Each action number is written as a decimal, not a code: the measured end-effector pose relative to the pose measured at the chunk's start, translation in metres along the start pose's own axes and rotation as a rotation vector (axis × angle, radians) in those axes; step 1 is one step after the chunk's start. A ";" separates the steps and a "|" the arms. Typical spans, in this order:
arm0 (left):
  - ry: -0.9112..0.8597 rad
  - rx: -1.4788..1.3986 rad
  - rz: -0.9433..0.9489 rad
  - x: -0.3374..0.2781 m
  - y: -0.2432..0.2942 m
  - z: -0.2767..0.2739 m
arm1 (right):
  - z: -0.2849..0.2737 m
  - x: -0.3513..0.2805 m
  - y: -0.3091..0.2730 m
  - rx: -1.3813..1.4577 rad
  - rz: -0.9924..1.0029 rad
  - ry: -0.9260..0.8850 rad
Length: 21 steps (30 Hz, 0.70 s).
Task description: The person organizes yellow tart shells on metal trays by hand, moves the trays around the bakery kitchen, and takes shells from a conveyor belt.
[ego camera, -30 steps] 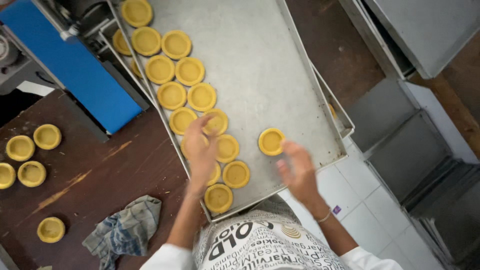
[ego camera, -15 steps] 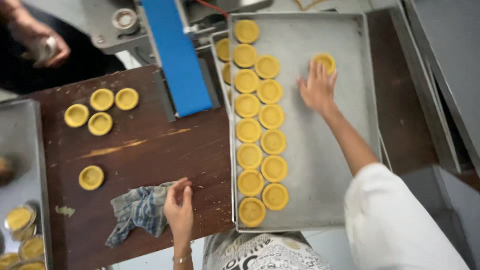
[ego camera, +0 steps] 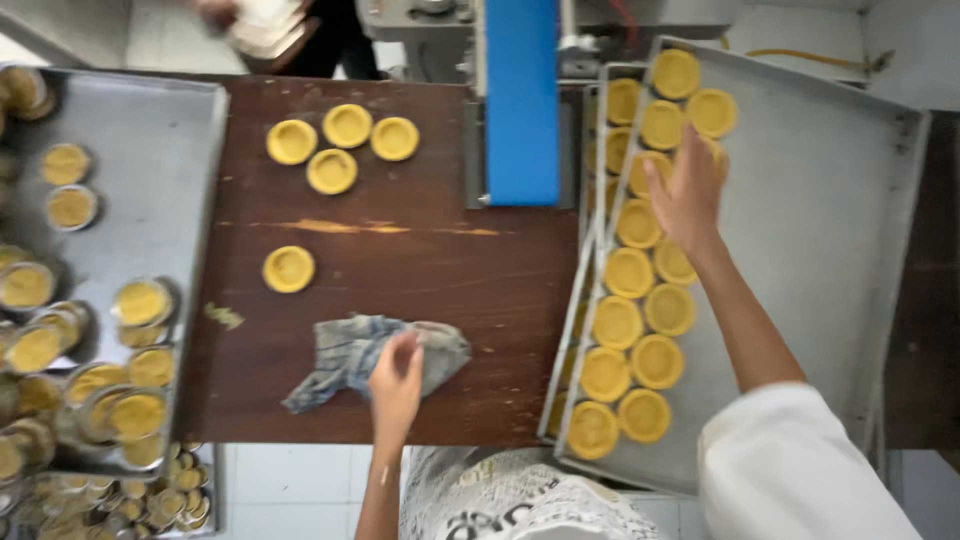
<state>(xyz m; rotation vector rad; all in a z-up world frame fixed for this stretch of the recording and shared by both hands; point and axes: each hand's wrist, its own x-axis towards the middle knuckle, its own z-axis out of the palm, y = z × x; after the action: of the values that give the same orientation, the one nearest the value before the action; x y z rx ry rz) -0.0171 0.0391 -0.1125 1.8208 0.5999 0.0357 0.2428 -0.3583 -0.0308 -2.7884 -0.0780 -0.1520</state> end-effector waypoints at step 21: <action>-0.154 0.961 0.938 0.171 -0.024 -0.021 | 0.102 -0.140 -0.325 0.523 0.066 0.045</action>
<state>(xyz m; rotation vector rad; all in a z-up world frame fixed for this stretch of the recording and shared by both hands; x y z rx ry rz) 0.1162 0.1336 -0.1730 2.8562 -0.5039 0.2694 0.0895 -0.0232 -0.0327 -2.2620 -0.0111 -0.1517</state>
